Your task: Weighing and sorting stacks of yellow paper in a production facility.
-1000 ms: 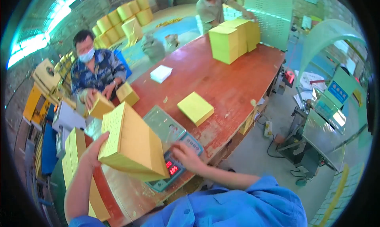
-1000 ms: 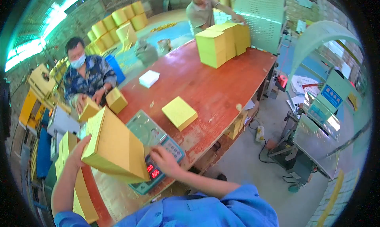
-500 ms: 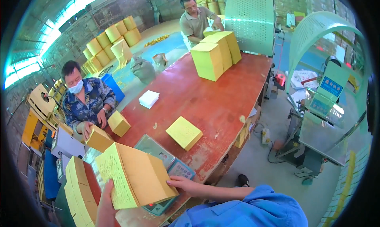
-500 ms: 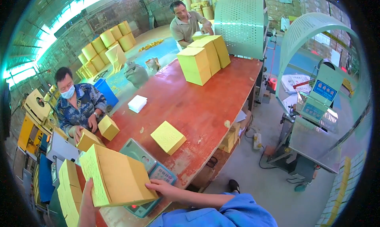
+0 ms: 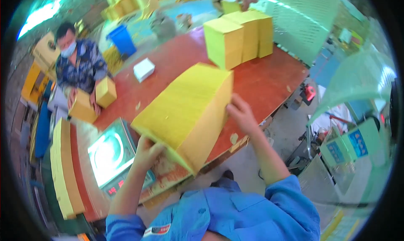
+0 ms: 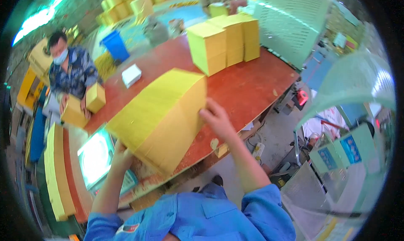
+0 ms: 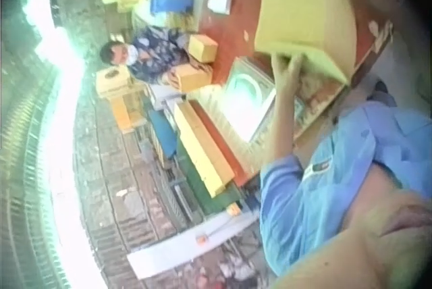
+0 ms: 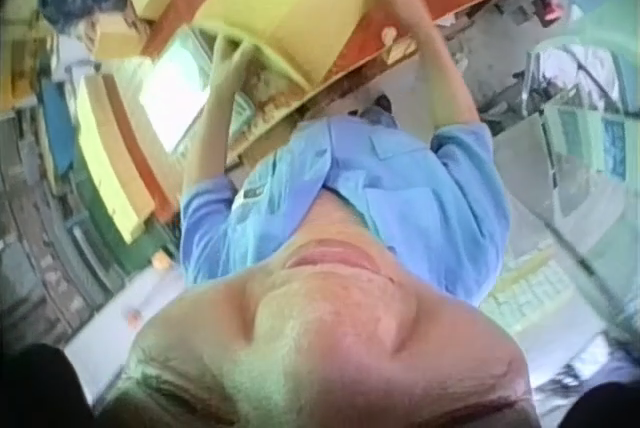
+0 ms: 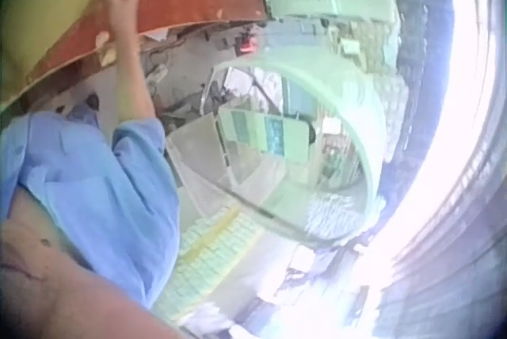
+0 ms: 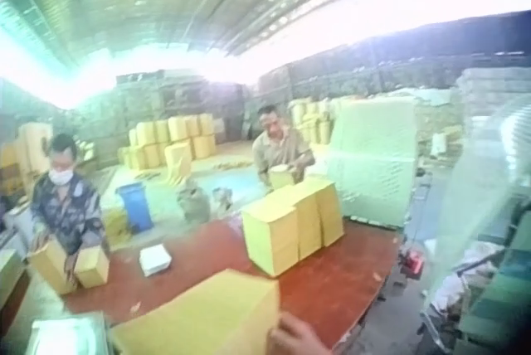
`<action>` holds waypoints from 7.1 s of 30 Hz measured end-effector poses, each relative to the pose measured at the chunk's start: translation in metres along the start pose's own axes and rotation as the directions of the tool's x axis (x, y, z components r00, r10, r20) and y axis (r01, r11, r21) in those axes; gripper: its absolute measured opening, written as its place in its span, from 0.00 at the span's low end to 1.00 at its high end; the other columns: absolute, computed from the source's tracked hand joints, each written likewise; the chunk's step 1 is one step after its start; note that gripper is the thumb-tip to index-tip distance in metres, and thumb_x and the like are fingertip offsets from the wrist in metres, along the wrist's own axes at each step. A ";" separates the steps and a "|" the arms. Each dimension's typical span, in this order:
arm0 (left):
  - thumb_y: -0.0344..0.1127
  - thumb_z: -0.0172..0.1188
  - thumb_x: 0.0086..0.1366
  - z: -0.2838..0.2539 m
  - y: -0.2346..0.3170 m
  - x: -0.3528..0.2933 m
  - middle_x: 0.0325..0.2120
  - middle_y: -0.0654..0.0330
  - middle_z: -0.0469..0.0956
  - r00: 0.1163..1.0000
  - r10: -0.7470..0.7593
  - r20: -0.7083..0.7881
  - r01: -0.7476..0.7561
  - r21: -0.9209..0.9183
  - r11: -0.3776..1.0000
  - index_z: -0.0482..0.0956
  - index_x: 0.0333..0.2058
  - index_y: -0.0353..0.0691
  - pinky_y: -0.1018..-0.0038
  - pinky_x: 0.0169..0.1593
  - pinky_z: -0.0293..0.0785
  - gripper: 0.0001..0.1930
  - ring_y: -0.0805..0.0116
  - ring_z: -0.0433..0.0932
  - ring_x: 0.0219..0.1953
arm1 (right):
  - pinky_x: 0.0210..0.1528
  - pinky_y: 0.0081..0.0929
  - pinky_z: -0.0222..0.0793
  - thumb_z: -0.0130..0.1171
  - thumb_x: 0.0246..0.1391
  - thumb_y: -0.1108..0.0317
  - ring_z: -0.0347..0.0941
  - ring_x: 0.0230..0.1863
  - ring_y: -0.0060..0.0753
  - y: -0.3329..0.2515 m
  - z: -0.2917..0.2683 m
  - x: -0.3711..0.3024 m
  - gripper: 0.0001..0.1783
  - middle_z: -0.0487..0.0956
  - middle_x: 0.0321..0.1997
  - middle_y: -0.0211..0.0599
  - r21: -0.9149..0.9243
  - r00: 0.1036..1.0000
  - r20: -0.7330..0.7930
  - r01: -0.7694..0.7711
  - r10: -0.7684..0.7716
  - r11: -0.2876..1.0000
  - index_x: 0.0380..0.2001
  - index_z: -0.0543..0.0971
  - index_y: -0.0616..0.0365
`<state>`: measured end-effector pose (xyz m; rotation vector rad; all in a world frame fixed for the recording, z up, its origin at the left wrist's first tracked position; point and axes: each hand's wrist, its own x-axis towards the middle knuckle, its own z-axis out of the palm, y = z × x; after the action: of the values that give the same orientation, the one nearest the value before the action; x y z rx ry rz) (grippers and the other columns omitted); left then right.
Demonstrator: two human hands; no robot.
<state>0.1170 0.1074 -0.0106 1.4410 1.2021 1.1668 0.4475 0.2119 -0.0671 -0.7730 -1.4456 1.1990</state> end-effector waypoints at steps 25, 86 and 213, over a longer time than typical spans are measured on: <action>0.46 0.40 0.74 0.153 -0.172 0.060 0.63 0.55 0.62 0.878 -0.115 -0.465 -0.240 -0.635 0.734 0.58 0.65 0.36 0.66 0.64 0.62 0.27 0.64 0.62 0.64 | 0.67 0.32 0.55 0.65 0.55 0.64 0.61 0.65 0.30 0.081 -0.085 0.022 0.40 0.67 0.64 0.37 0.140 0.957 0.116 -0.281 0.266 0.949 0.66 0.58 0.63; 0.61 0.60 0.60 0.085 -0.016 0.342 0.58 0.57 0.71 0.826 -0.553 0.106 0.523 -0.506 0.685 0.63 0.63 0.50 0.33 0.52 0.67 0.37 0.53 0.70 0.59 | 0.60 0.37 0.67 0.56 0.54 0.74 0.70 0.58 0.45 -0.038 -0.147 0.336 0.21 0.72 0.62 0.40 -0.645 0.728 0.674 0.664 -0.129 0.378 0.52 0.78 0.47; 0.22 0.66 0.56 0.160 -0.190 0.509 0.51 0.52 0.71 0.868 0.206 -0.451 0.002 0.418 0.908 0.66 0.56 0.34 0.68 0.55 0.69 0.29 0.61 0.72 0.52 | 0.59 0.33 0.67 0.68 0.48 0.73 0.72 0.59 0.43 0.208 -0.419 0.441 0.37 0.75 0.57 0.46 -0.583 0.956 -0.289 -0.137 -0.047 0.801 0.62 0.66 0.59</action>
<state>0.2895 0.6241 -0.1641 1.5780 1.8263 1.4754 0.7186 0.7884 -0.1507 -1.3653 -1.5691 0.6014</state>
